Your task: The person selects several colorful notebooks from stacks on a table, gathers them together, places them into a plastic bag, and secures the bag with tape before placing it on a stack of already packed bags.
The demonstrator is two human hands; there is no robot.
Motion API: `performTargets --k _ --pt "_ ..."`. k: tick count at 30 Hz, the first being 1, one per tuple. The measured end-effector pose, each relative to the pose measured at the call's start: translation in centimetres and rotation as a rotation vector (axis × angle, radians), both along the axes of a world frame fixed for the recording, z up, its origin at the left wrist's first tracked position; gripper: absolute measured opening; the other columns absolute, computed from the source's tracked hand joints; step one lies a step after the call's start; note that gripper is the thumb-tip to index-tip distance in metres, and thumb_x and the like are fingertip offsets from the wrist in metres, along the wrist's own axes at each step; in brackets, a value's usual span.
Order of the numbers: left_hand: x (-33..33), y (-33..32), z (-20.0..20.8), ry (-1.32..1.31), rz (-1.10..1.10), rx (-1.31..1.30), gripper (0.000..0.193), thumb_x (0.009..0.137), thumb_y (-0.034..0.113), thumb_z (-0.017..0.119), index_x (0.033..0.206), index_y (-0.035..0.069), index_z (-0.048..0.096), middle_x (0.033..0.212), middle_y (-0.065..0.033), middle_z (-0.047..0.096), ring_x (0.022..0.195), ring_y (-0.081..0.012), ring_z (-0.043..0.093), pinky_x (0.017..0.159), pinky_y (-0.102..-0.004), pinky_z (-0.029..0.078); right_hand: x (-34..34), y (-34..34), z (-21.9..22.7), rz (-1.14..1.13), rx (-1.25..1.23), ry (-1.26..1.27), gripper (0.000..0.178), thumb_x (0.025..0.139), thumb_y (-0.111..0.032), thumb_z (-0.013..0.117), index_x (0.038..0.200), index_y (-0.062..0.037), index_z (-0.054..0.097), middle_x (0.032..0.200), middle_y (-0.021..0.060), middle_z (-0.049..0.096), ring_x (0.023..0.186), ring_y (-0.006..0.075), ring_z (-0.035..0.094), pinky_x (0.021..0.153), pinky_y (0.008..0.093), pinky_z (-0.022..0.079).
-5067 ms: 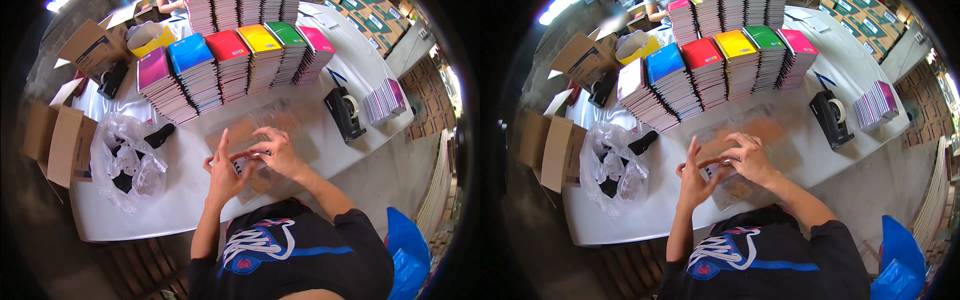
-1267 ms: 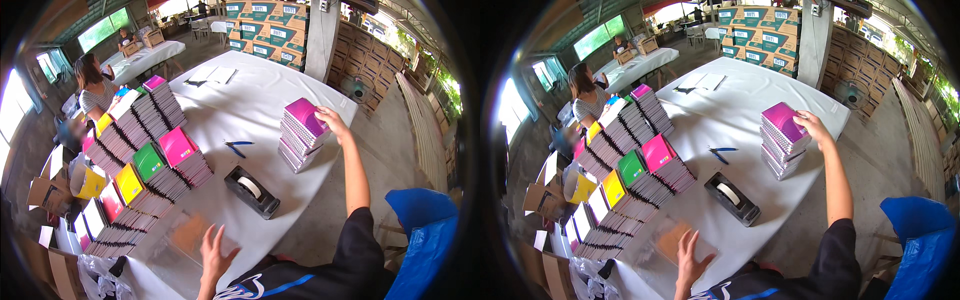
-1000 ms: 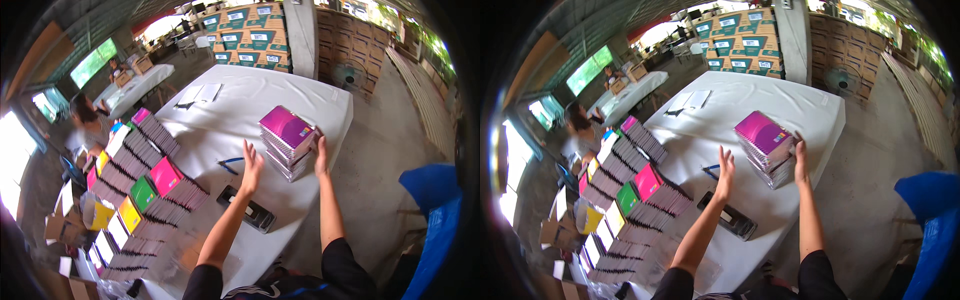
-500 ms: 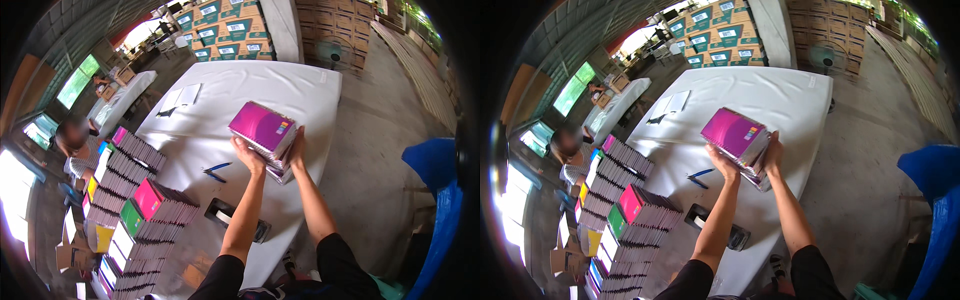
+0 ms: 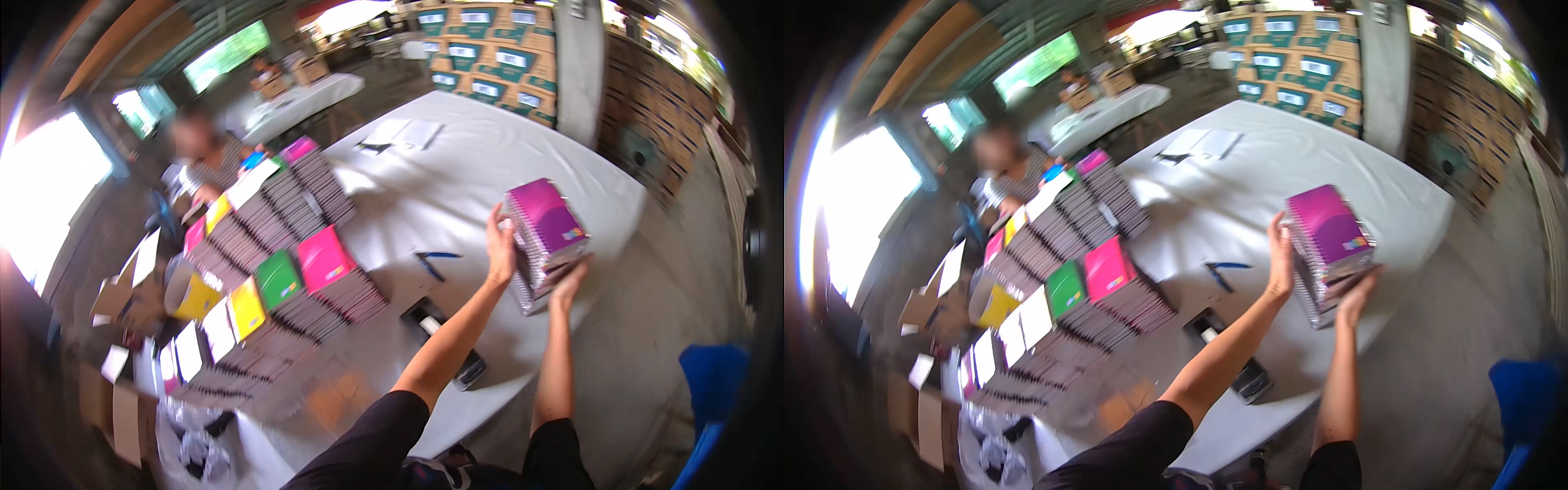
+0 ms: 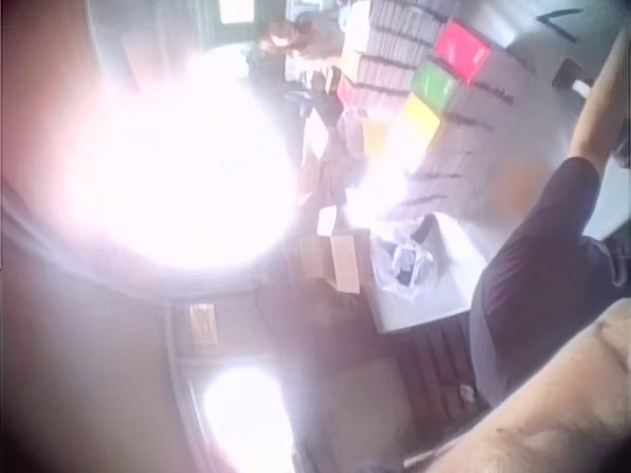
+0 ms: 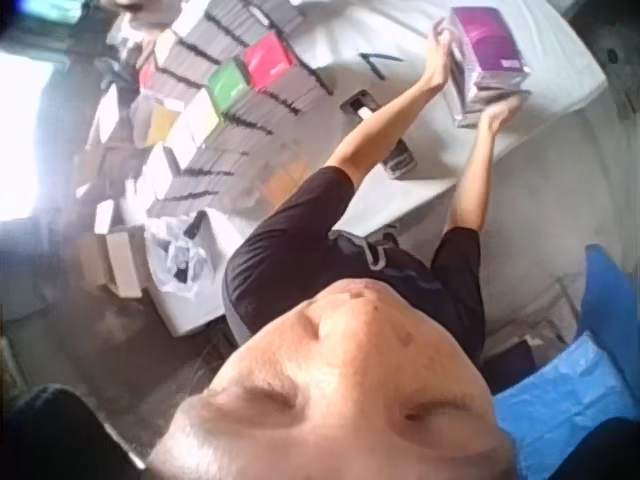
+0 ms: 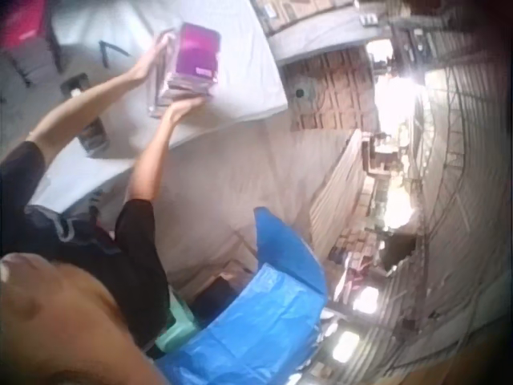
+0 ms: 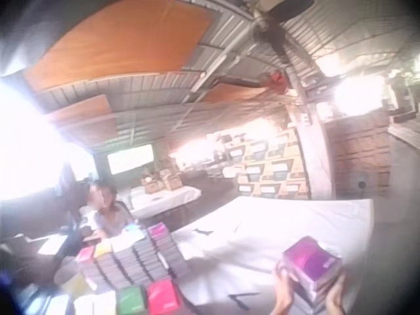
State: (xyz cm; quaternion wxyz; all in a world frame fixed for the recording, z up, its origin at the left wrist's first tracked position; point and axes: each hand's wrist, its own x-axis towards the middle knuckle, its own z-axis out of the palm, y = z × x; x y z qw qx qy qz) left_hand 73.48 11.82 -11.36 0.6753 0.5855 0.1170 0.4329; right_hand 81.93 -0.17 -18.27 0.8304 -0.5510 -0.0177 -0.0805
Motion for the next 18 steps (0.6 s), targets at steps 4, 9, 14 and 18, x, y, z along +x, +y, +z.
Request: performTargets --k 4,9,14,18 --pt "-12.2 0.5 3.0 0.113 0.169 0.362 0.064 0.087 0.038 0.057 0.138 0.007 0.033 0.132 -0.0180 0.040 0.126 -0.0319 0.036 0.104 -0.0429 0.028 -6.5 -3.7 9.2 -0.207 -0.132 -0.055 0.051 0.096 -0.041 0.038 0.125 -0.0014 0.052 0.128 0.0132 0.049 0.116 0.0244 0.047 0.100 0.0386 0.033" --pt "-35.6 0.0 3.9 0.387 0.411 0.666 0.055 0.075 0.022 0.074 0.124 0.011 0.052 0.124 -0.0142 0.049 0.120 -0.0311 0.044 0.100 -0.0420 0.035 -16.1 1.0 16.1 0.000 0.103 -0.506 0.031 0.094 -0.024 0.048 0.105 0.0031 0.058 0.102 0.0105 0.059 0.090 0.0202 0.057 0.083 0.0322 0.043" --pt "-55.5 -3.8 3.8 0.592 1.118 0.499 0.038 0.075 0.007 0.070 0.112 0.008 0.058 0.113 -0.0126 0.055 0.106 -0.0286 0.054 0.088 -0.0381 0.044 -35.9 11.1 19.5 0.968 0.067 -0.718 0.022 0.091 -0.016 0.054 0.099 0.0037 0.059 0.093 0.0091 0.058 0.088 0.0168 0.058 0.080 0.0300 0.046" --pt "-66.8 -9.0 3.7 0.603 1.538 0.245 0.033 0.079 0.009 0.069 0.110 0.007 0.059 0.113 -0.0099 0.054 0.108 -0.0233 0.052 0.085 -0.0344 0.042 -53.5 17.4 22.2 1.445 -0.078 -1.319 0.061 0.075 -0.027 0.076 0.128 -0.0116 0.050 0.127 0.0154 0.052 0.117 0.0300 0.051 0.096 0.0382 0.041"
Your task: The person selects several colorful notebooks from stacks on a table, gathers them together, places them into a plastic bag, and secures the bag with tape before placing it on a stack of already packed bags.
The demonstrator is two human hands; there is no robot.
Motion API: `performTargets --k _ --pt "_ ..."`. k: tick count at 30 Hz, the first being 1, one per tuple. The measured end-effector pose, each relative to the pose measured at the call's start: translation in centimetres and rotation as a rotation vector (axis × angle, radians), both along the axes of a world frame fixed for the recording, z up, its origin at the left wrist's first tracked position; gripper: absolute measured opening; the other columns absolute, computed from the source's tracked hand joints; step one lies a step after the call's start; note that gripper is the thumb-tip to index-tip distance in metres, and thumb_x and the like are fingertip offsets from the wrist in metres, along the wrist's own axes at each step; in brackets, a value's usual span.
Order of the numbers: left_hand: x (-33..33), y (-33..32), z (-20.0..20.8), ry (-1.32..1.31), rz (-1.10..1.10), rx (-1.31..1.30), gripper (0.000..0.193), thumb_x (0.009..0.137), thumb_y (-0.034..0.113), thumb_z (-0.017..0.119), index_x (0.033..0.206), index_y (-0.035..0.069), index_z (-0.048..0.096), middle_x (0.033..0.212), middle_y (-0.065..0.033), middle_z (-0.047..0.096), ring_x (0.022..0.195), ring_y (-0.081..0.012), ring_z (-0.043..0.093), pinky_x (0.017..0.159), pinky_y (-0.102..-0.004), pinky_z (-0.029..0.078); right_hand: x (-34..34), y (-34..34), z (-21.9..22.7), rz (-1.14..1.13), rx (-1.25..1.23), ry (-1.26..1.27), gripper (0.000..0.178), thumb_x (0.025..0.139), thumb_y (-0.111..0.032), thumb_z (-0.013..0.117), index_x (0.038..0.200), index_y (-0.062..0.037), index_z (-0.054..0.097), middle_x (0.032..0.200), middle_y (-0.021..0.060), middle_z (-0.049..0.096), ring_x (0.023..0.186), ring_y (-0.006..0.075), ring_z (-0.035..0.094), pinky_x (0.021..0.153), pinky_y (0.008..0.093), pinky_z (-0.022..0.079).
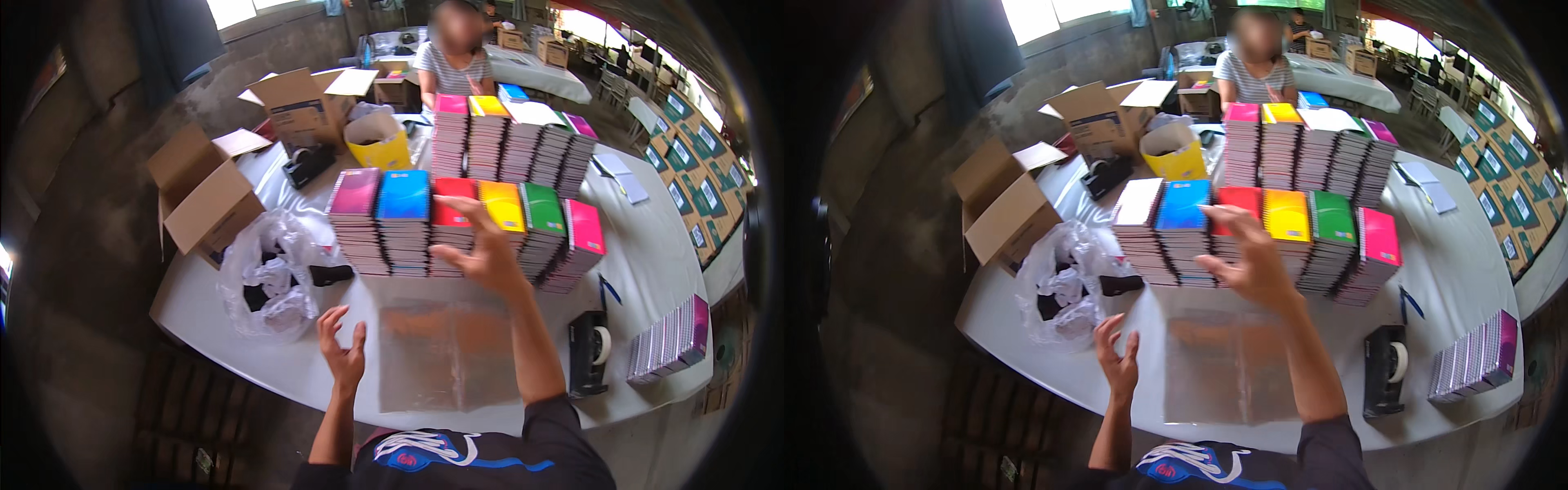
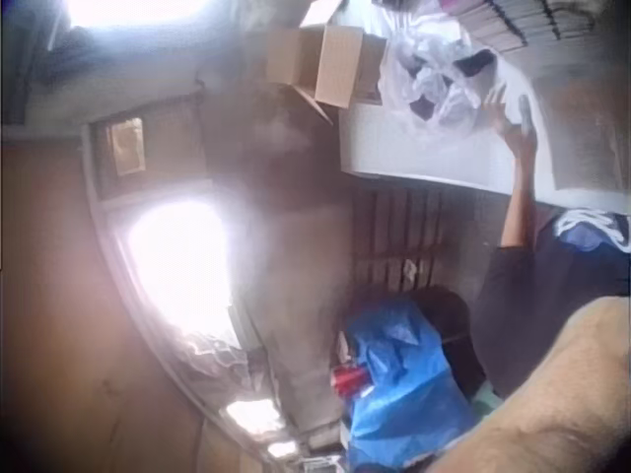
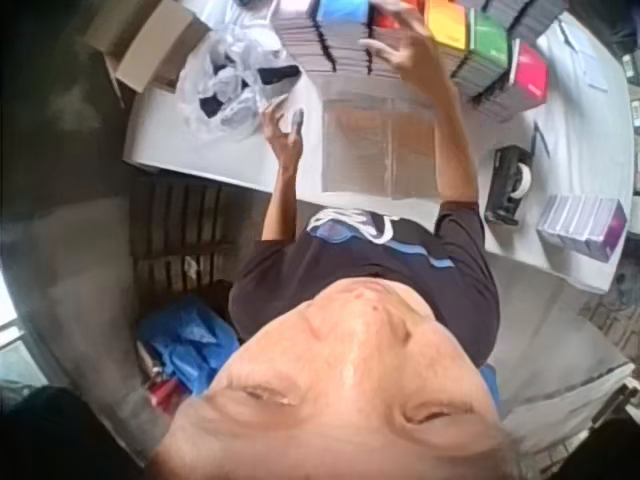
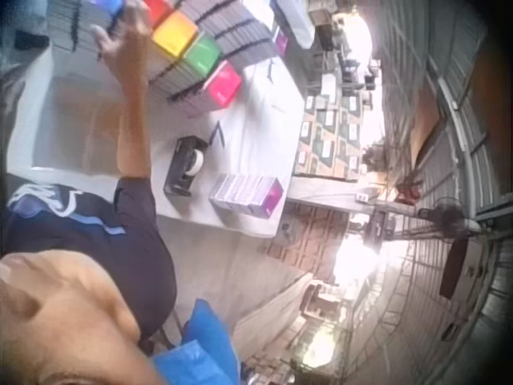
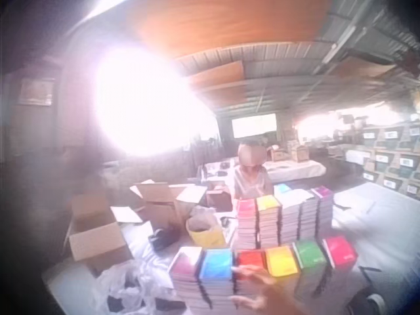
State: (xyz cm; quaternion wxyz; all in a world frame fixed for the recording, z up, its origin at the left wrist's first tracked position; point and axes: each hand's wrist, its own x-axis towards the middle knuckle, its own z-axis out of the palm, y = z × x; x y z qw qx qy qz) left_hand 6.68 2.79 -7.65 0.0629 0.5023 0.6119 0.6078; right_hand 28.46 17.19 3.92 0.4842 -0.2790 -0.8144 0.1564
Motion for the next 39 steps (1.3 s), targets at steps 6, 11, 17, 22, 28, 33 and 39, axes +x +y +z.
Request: performTargets --k 6,11,17,22,28,33,39 --pt "-8.8 -4.8 -1.3 -0.145 0.157 -0.054 0.029 0.081 0.012 0.066 0.108 0.007 0.059 0.108 -0.0091 0.055 0.103 -0.0223 0.052 0.083 -0.0337 0.042 -15.1 7.0 -2.2 -0.178 -0.023 -0.647 0.085 0.072 -0.046 0.072 0.143 -0.0232 0.030 0.145 0.0152 0.032 0.134 0.0307 0.032 0.106 0.0581 0.022" --pt "-10.1 -3.8 -3.2 -0.263 0.028 -0.113 0.026 0.081 0.013 0.067 0.104 0.006 0.060 0.106 -0.0075 0.057 0.100 -0.0206 0.054 0.080 -0.0334 0.044 -16.3 9.7 -6.0 -0.257 0.026 -0.706 0.083 0.075 -0.046 0.070 0.144 -0.0217 0.029 0.147 0.0099 0.032 0.137 0.0244 0.028 0.107 0.0599 0.018" --pt "-6.8 0.5 -2.9 -0.348 -0.452 -0.084 0.024 0.079 0.009 0.069 0.102 0.006 0.061 0.104 -0.0078 0.057 0.097 -0.0180 0.056 0.079 -0.0302 0.045 -9.7 7.9 -3.8 -0.306 -0.186 -0.698 0.069 0.070 -0.029 0.077 0.131 -0.0158 0.049 0.133 0.0135 0.049 0.126 0.0272 0.044 0.104 0.0465 0.034" --pt "-3.2 2.7 -1.4 -0.814 -0.911 -0.324 0.040 0.088 0.022 0.063 0.122 0.006 0.051 0.121 -0.0118 0.052 0.111 -0.0208 0.054 0.091 -0.0344 0.044 -7.1 7.6 -1.4 -0.161 -0.264 -0.203 0.033 0.078 -0.008 0.069 0.110 -0.0042 0.064 0.108 0.0165 0.065 0.104 0.0267 0.062 0.093 0.0318 0.046" --pt "1.2 5.9 2.6 -2.141 -1.801 -0.418 0.094 0.079 0.068 0.052 0.146 0.013 0.018 0.147 -0.0197 0.023 0.129 -0.0405 0.035 0.096 -0.0667 0.033 -2.3 3.2 1.2 0.536 -0.248 0.170 0.031 0.075 0.007 0.064 0.103 -0.0056 0.069 0.106 0.0136 0.066 0.107 0.0258 0.060 0.093 0.0342 0.047" --pt "1.7 5.4 2.5 -2.166 -1.874 -0.190 0.091 0.075 0.047 0.062 0.146 0.015 0.016 0.149 -0.0191 0.019 0.131 -0.0422 0.031 0.092 -0.0774 0.024 -2.1 3.9 -0.2 0.382 -0.288 -0.360 0.043 0.075 0.000 0.068 0.117 -0.0122 0.063 0.129 0.0115 0.054 0.122 0.0289 0.049 0.101 0.0390 0.040" --pt "1.5 4.7 1.0 -1.925 -1.295 -0.284 0.082 0.069 0.026 0.058 0.142 0.008 0.025 0.143 -0.0164 0.033 0.132 -0.0345 0.033 0.095 -0.0771 0.020 2.2 10.4 -7.0 -0.312 -0.028 -0.608 0.049 0.072 -0.006 0.067 0.120 -0.0099 0.059 0.130 0.0162 0.052 0.122 0.0301 0.048 0.104 0.0395 0.039"
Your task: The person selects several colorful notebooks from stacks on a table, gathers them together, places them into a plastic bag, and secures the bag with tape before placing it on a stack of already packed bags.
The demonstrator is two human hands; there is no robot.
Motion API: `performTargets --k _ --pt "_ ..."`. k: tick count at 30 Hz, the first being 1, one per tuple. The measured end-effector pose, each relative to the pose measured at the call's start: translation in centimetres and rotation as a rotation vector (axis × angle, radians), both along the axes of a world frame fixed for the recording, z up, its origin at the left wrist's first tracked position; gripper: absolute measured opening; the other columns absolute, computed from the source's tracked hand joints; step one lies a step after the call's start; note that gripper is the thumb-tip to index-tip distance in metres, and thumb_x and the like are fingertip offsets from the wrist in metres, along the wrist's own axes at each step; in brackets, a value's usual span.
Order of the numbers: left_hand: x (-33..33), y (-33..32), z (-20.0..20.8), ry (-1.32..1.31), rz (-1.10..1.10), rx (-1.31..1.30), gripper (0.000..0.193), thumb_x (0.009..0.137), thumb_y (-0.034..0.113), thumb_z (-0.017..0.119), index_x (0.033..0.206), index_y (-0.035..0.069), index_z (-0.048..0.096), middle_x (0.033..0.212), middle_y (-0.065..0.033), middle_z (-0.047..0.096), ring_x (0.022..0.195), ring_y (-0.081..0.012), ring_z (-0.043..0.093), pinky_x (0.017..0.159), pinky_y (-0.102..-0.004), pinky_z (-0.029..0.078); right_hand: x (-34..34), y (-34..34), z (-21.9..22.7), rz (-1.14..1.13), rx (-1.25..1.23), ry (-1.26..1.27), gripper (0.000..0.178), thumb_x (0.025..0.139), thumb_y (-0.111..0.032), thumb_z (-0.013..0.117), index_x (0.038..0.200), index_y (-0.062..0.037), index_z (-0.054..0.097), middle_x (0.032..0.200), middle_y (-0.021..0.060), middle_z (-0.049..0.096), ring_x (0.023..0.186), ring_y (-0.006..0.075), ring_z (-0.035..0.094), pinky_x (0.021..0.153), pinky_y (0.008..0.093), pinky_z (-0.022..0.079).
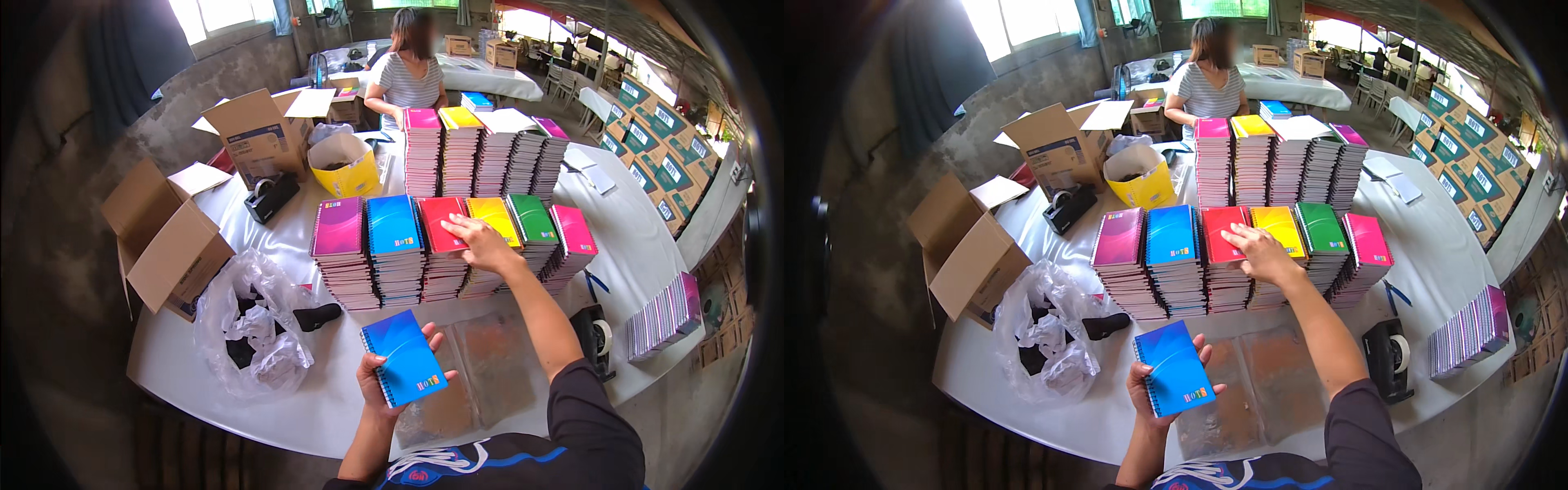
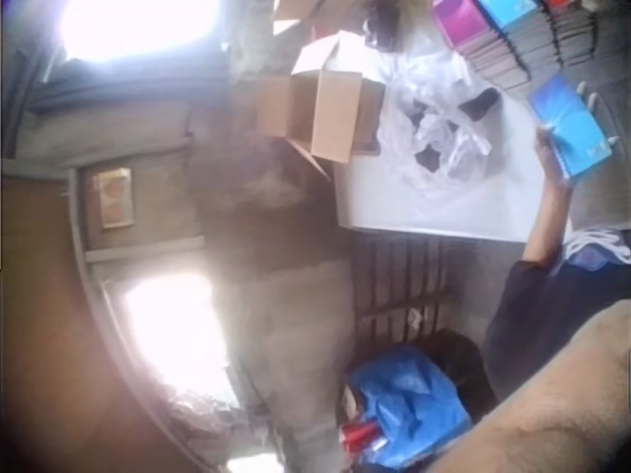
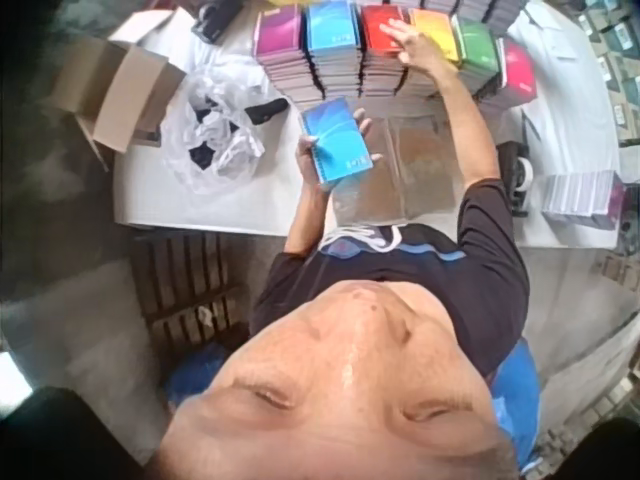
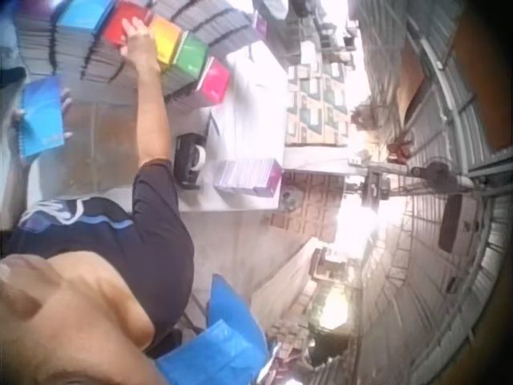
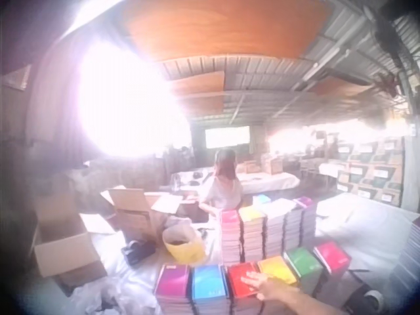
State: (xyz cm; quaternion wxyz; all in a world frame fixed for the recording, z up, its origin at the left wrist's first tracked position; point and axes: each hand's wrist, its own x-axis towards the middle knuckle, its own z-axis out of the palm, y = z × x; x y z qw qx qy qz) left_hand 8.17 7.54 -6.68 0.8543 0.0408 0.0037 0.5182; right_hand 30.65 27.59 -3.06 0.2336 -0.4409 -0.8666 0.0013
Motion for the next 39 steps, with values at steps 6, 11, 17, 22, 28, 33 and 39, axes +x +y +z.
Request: performTargets --k 6,11,17,22,28,33,39 --pt "0.9 -0.6 -0.7 -0.010 0.044 -0.027 0.081 0.070 0.028 0.059 0.141 0.008 0.025 0.146 -0.0141 0.030 0.135 -0.0336 0.030 0.098 -0.0758 0.019 0.4 1.3 2.4 0.116 -0.161 -0.085 0.054 0.068 0.007 0.057 0.119 -0.0118 0.061 0.114 0.0163 0.061 0.104 0.0296 0.061 0.093 0.0375 0.047" --pt "3.1 0.2 0.5 -0.004 0.042 -0.064 0.079 0.075 0.031 0.059 0.142 0.013 0.023 0.147 -0.0101 0.029 0.136 -0.0342 0.027 0.096 -0.0783 0.017 0.8 1.8 3.5 0.134 -0.128 0.136 0.030 0.078 -0.005 0.062 0.108 -0.0074 0.064 0.088 0.0204 0.066 0.080 0.0339 0.065 0.073 0.0403 0.052" --pt "5.6 2.2 0.6 0.140 0.060 -0.164 0.081 0.076 0.061 0.061 0.137 0.016 0.034 0.143 -0.0120 0.034 0.134 -0.0380 0.028 0.094 -0.0808 0.013 -0.5 -1.3 5.4 0.091 0.414 0.106 0.030 0.073 -0.005 0.062 0.103 -0.0027 0.063 0.078 0.0185 0.066 0.069 0.0307 0.066 0.062 0.0383 0.053" --pt "6.6 3.5 -1.2 -0.179 0.011 -0.013 0.097 0.065 0.076 0.060 0.135 0.010 0.039 0.138 -0.0179 0.039 0.131 -0.0372 0.033 0.101 -0.0705 0.019 -0.7 -11.9 8.3 0.240 0.312 0.024 0.031 0.076 -0.013 0.063 0.106 -0.0035 0.059 0.087 0.0122 0.067 0.071 0.0252 0.067 0.054 0.0330 0.052" --pt "6.5 2.2 -3.6 0.044 0.030 0.018 0.067 0.072 0.030 0.056 0.129 -0.002 0.041 0.125 -0.0209 0.052 0.108 -0.0346 0.056 0.096 -0.0476 0.045 0.9 -15.6 8.5 0.530 -0.689 -0.133 0.076 0.062 -0.051 0.077 0.121 -0.0085 0.057 0.115 0.0137 0.061 0.104 0.0310 0.060 0.084 0.0400 0.049" --pt "6.6 1.6 -2.5 -0.130 -0.036 -0.006 0.065 0.064 0.018 0.051 0.124 -0.005 0.044 0.121 -0.0218 0.055 0.106 -0.0368 0.057 0.095 -0.0495 0.046 5.5 -3.0 4.5 -0.212 -0.059 -0.243 0.097 0.055 -0.034 0.084 0.139 -0.0189 0.039 0.142 0.0189 0.036 0.130 0.0345 0.037 0.105 0.0465 0.032" --pt "4.9 1.3 -3.4 -0.062 0.090 -0.047 0.059 0.065 0.016 0.051 0.120 -0.005 0.048 0.114 -0.0207 0.059 0.101 -0.0360 0.060 0.092 -0.0486 0.047 8.7 0.8 4.1 -0.020 -0.403 -0.019 0.039 0.078 -0.014 0.069 0.116 -0.0119 0.063 0.106 0.0158 0.065 0.095 0.0279 0.065 0.089 0.0314 0.048"
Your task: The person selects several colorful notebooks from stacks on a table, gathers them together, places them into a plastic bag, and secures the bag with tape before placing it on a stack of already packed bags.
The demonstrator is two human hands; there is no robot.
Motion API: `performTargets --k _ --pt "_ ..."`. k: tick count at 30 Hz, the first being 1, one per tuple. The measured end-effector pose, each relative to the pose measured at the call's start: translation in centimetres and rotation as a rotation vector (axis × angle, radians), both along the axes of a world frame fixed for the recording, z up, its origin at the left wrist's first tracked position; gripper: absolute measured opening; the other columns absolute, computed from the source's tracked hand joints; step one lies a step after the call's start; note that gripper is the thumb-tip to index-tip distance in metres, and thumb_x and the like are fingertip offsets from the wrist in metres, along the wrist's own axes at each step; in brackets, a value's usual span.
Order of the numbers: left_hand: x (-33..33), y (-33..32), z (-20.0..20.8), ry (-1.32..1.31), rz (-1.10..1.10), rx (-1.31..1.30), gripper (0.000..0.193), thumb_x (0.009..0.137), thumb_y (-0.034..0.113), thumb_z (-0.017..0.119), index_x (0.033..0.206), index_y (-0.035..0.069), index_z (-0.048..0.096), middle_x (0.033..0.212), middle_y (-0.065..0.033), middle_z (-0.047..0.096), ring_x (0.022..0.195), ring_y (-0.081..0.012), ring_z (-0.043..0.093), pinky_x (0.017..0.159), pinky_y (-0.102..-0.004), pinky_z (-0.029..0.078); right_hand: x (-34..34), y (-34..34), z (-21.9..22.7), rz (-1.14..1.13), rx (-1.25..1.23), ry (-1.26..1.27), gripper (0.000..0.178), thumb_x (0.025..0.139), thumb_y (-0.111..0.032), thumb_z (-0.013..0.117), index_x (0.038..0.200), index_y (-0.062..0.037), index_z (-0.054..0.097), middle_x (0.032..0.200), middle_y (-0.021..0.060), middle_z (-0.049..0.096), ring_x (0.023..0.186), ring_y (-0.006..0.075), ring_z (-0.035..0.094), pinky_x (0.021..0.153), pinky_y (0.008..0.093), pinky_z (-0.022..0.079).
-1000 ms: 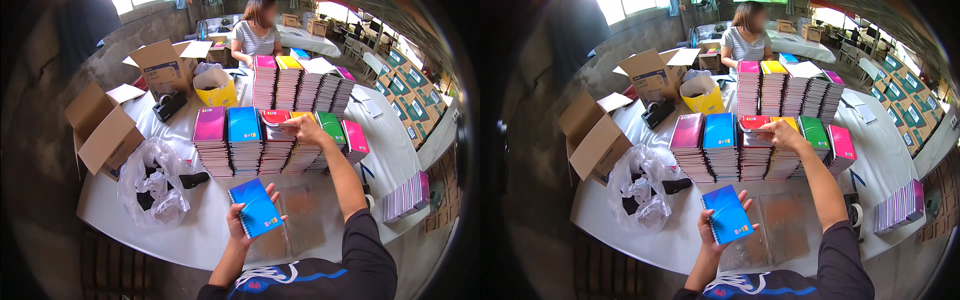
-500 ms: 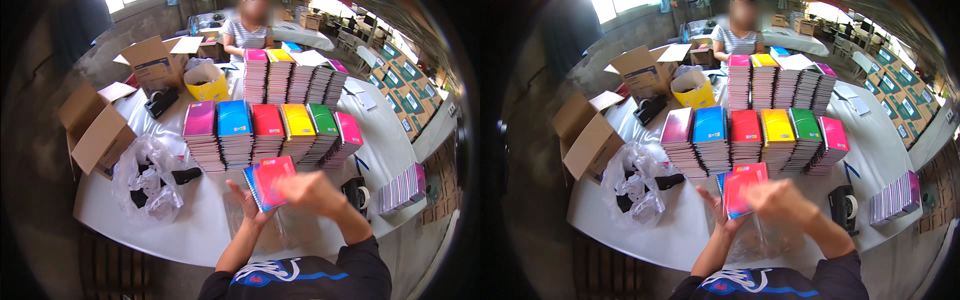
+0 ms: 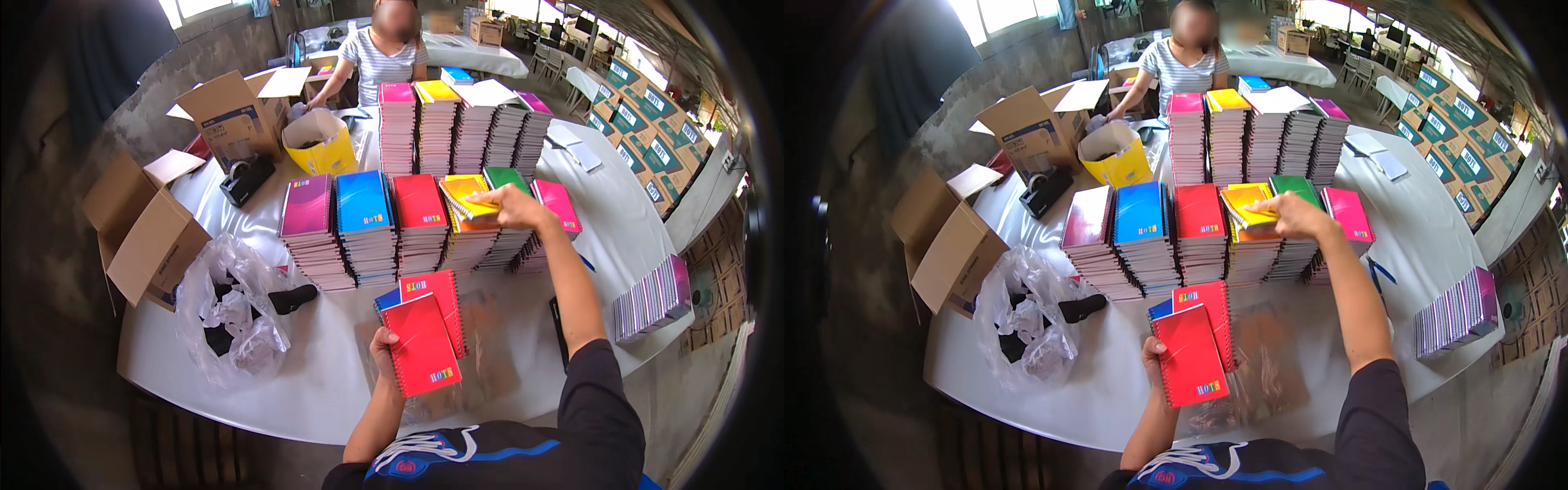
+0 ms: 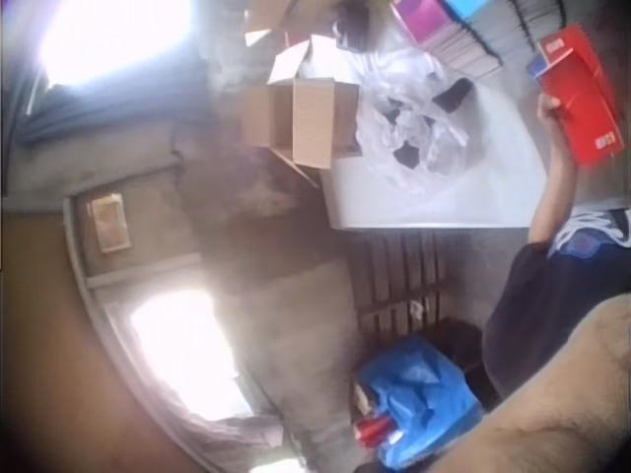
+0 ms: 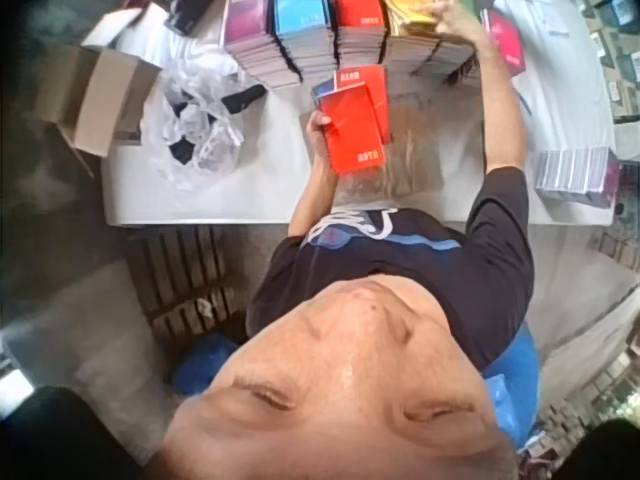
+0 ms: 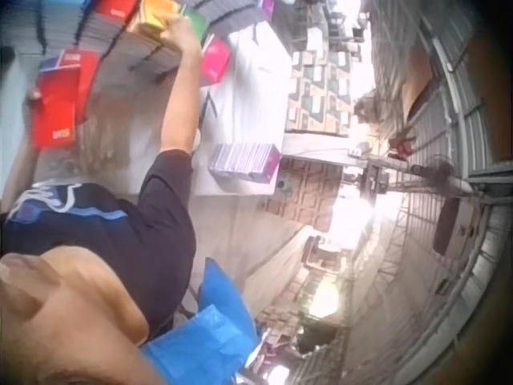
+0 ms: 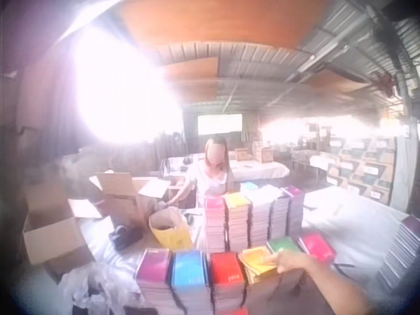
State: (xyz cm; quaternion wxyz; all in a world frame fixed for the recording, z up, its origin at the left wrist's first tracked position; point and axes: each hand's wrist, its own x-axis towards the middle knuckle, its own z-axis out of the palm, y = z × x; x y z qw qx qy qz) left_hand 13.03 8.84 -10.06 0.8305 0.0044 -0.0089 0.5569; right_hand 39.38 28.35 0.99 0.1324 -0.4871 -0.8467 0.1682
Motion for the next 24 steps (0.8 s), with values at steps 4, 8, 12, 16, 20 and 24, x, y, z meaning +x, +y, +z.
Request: performTargets --k 4,8,12,16,20,24 --pt "0.7 0.8 -0.7 0.093 -0.046 -0.064 0.050 0.072 0.016 0.054 0.119 -0.003 0.049 0.112 -0.0184 0.060 0.101 -0.0324 0.061 0.091 -0.0461 0.049 -0.3 -0.2 1.7 0.012 -0.022 0.136 0.033 0.080 -0.015 0.070 0.111 -0.0078 0.065 0.099 0.0156 0.068 0.087 0.0224 0.065 0.082 0.0302 0.049" --pt "2.2 1.2 0.1 0.026 -0.094 -0.176 0.045 0.079 0.018 0.056 0.119 -0.001 0.050 0.113 -0.0173 0.061 0.100 -0.0321 0.061 0.091 -0.0458 0.049 0.9 0.0 1.5 -0.034 -0.120 0.207 0.030 0.079 -0.016 0.071 0.108 -0.0063 0.067 0.094 0.0120 0.070 0.081 0.0140 0.062 0.080 0.0277 0.048" --pt "2.8 1.7 1.0 -0.033 -0.138 -0.110 0.048 0.081 0.020 0.056 0.122 -0.001 0.047 0.119 -0.0181 0.058 0.107 -0.0332 0.058 0.096 -0.0485 0.044 1.7 0.6 1.0 -0.026 -0.144 0.256 0.027 0.081 -0.016 0.070 0.106 -0.0069 0.067 0.093 0.0103 0.070 0.081 0.0115 0.060 0.078 0.0271 0.048" --pt "3.6 2.0 2.0 0.015 -0.124 -0.082 0.056 0.081 0.034 0.060 0.125 0.000 0.047 0.122 -0.0163 0.056 0.110 -0.0318 0.056 0.098 -0.0480 0.043 0.2 -1.1 1.5 -0.087 0.478 0.329 0.028 0.087 -0.024 0.062 0.104 -0.0027 0.066 0.093 0.0157 0.068 0.085 0.0286 0.067 0.075 0.0325 0.051" --pt "3.4 2.0 1.6 0.025 -0.056 0.002 0.086 0.074 0.061 0.063 0.132 0.002 0.042 0.130 -0.0162 0.051 0.117 -0.0303 0.051 0.101 -0.0483 0.039 -2.7 -9.5 2.8 0.056 0.704 0.269 0.041 0.079 -0.022 0.065 0.118 -0.0073 0.059 0.105 0.0149 0.066 0.084 0.0302 0.067 0.073 0.0344 0.055" --pt "3.2 1.6 0.3 0.012 -0.089 0.134 0.077 0.076 0.047 0.064 0.134 0.003 0.038 0.130 -0.0164 0.050 0.117 -0.0315 0.051 0.103 -0.0495 0.037 -7.0 -18.6 0.8 0.367 0.377 -0.132 0.076 0.065 -0.057 0.070 0.121 -0.0070 0.055 0.118 0.0156 0.059 0.105 0.0288 0.060 0.080 0.0381 0.052"
